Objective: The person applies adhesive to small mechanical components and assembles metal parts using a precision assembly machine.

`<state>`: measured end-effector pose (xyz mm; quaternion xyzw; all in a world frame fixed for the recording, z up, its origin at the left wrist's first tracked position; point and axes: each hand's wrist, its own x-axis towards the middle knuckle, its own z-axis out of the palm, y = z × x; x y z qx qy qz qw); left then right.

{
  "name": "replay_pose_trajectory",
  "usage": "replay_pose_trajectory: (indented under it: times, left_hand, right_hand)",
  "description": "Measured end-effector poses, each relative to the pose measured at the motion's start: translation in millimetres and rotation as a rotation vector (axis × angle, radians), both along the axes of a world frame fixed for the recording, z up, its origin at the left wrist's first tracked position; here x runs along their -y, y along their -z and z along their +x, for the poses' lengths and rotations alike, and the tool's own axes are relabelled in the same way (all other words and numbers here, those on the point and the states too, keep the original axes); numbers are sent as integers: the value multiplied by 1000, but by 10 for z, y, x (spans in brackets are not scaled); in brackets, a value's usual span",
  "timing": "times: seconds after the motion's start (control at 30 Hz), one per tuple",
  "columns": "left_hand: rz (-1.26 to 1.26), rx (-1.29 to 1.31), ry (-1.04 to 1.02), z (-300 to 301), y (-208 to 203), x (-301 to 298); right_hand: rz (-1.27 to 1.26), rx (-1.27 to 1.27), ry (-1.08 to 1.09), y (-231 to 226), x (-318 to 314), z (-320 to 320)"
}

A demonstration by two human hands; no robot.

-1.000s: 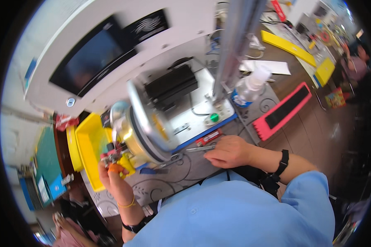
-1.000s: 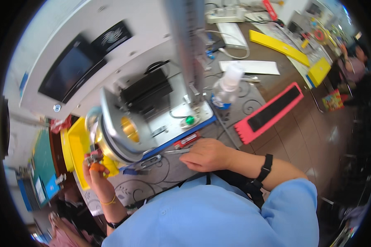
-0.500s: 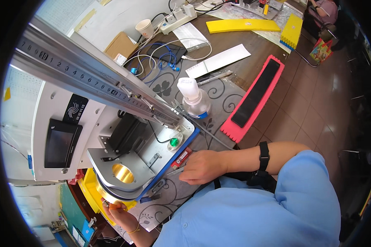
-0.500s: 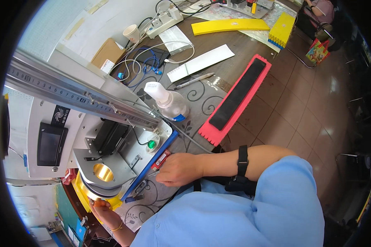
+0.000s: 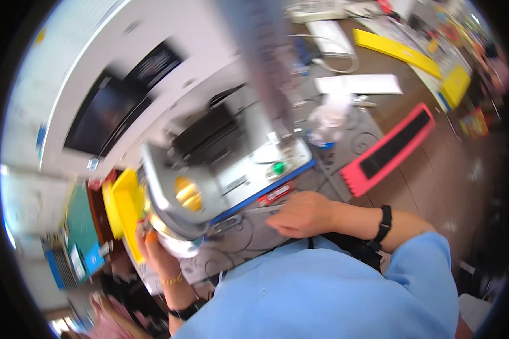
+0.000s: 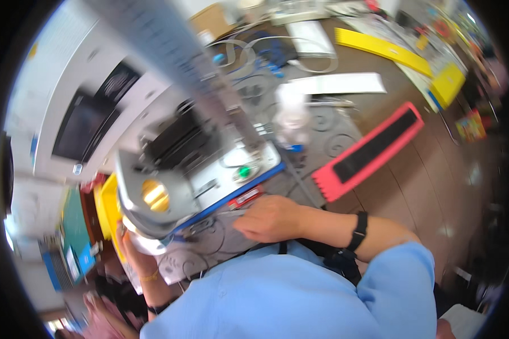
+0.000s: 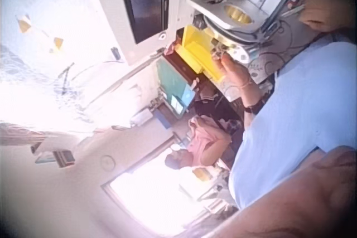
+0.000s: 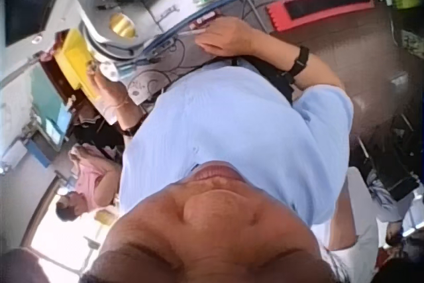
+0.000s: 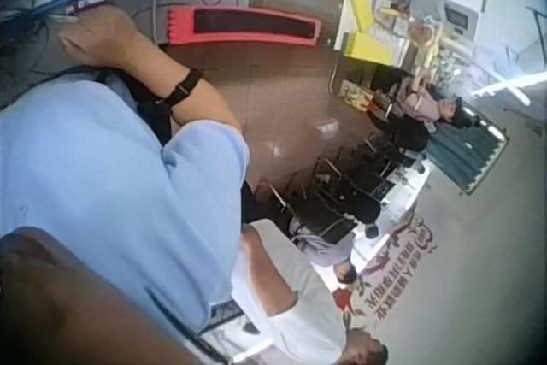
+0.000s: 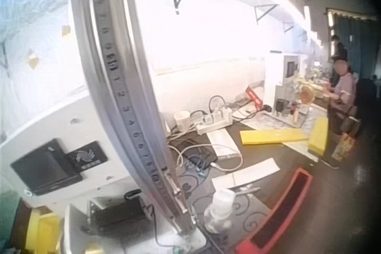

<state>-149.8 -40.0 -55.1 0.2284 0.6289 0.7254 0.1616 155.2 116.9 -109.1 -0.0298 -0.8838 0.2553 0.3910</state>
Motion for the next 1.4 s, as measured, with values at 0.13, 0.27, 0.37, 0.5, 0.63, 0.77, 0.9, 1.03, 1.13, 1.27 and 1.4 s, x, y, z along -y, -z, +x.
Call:
replay_pose_trajectory:
  times: [0.13, 0.27, 0.37, 0.5, 0.63, 0.77, 0.9, 1.03, 1.13, 1.27, 1.4]
  left_hand:
    - [-108, -63, 112, 106, -107, -65]
    - [-74, -10, 181, 128, -148, -70]
    - [-69, 20, 198, 112, -176, -28]
    - [-94, 11, 166, 134, -190, -16]
    - [-110, 27, 173, 142, -207, -64]
    - [-151, 17, 185, 154, -189, -120]
    - [-125, -25, 190, 93, -211, -20]
    - [-132, -26, 181, 50, -171, -23]
    - [-164, 24, 160, 92, -269, -16]
    - [-290, 22, 236, 126, -401, 35]
    - [-150, 389, 331, 127, -380, 85]
  right_hand:
    - [18, 80, 95, -33, -5, 62]
    - [23, 165, 115, -79, 6, 90]
    - [20, 132, 94, -87, -1, 28]
    - [40, 135, 103, -71, 12, 1]
    - [53, 137, 140, -101, 25, 21]
    - [139, 234, 252, -399, 4, 180]
    - [1, -131, 603, -743, -226, 536]
    - [-298, -412, 862, -1031, -588, 698]
    - [-426, -186, 937, -1082, -729, 649]
    - [-465, 155, 1017, -925, -913, 735]
    - [-465, 145, 943, -856, -1057, 914]
